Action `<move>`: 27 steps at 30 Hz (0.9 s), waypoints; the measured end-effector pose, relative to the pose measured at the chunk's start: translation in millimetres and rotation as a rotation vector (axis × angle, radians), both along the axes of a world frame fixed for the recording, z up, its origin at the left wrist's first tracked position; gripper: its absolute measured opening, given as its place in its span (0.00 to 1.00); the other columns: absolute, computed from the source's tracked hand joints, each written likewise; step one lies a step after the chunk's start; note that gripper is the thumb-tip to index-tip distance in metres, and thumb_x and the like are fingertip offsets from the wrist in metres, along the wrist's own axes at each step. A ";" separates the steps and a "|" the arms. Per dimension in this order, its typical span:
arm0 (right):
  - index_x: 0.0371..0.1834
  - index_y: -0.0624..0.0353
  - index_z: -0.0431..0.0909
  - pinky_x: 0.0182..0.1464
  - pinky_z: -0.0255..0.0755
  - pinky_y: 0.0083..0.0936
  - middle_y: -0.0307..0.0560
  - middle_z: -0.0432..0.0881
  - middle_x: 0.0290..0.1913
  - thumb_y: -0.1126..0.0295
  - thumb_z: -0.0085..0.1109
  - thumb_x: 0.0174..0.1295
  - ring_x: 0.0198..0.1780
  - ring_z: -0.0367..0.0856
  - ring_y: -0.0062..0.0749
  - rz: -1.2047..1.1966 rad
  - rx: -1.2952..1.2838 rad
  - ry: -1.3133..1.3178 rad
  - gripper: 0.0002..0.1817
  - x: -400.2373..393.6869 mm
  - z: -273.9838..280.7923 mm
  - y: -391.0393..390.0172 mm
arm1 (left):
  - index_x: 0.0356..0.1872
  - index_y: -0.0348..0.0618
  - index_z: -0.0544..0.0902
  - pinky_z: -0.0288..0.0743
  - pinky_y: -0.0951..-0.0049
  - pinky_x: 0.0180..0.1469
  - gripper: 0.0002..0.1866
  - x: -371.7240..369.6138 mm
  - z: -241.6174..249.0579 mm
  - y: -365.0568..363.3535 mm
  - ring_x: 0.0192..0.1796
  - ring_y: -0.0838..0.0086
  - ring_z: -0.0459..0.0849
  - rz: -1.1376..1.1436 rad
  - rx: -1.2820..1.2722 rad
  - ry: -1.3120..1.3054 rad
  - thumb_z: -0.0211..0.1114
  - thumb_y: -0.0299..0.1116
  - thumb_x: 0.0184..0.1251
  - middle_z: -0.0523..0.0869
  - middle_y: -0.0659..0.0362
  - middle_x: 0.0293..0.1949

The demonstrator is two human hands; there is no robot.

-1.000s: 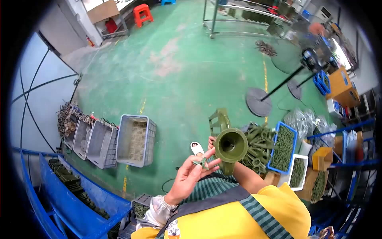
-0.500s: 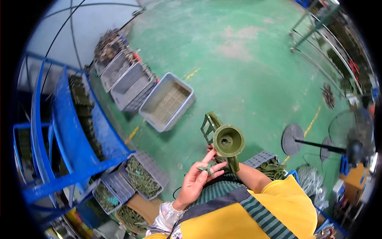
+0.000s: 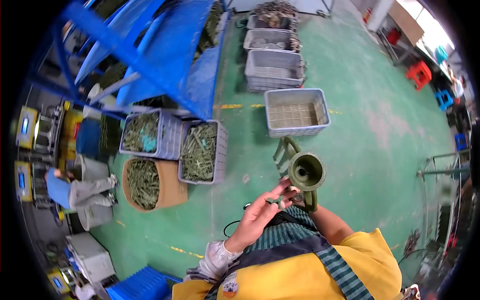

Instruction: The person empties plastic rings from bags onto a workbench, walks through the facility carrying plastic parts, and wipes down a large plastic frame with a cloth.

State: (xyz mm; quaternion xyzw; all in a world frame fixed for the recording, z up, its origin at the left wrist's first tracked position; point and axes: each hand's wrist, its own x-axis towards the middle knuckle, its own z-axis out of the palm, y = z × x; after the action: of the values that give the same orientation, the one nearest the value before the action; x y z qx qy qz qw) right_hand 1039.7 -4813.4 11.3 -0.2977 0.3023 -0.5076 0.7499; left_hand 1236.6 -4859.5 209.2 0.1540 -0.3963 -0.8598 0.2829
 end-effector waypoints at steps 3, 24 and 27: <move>0.56 0.63 0.70 0.43 0.75 0.23 0.42 0.76 0.45 0.55 0.59 0.71 0.41 0.79 0.27 0.202 -0.122 0.117 0.23 75.7 12.1 -26.3 | 0.65 0.43 0.70 0.65 0.52 0.74 0.15 95.3 -1.7 12.0 0.76 0.53 0.66 0.128 -0.051 0.009 0.46 0.26 0.84 0.57 0.45 0.80; 0.43 0.52 0.76 0.26 0.65 0.28 0.36 0.72 0.29 0.61 0.57 0.67 0.28 0.72 0.27 0.978 0.191 0.231 0.09 573.7 -130.7 -150.1 | 0.55 0.39 0.77 0.61 0.52 0.75 0.09 543.3 -34.2 38.1 0.81 0.54 0.56 0.981 0.061 -0.027 0.52 0.28 0.81 0.43 0.53 0.84; 0.44 0.49 0.76 0.26 0.64 0.26 0.34 0.71 0.29 0.60 0.55 0.67 0.28 0.70 0.26 0.672 0.319 0.326 0.08 641.3 -147.2 -183.0 | 0.55 0.39 0.77 0.62 0.50 0.76 0.09 637.8 -29.8 7.4 0.81 0.53 0.57 0.905 0.039 -0.044 0.51 0.27 0.81 0.48 0.51 0.83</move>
State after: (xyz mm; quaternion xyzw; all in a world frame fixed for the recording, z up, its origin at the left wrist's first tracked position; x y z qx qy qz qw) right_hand 1681.0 -4996.4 -135.8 -0.3364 0.3781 -0.1269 0.8531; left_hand 1874.4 -4852.2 179.4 0.3354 -0.2788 -0.6533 0.6188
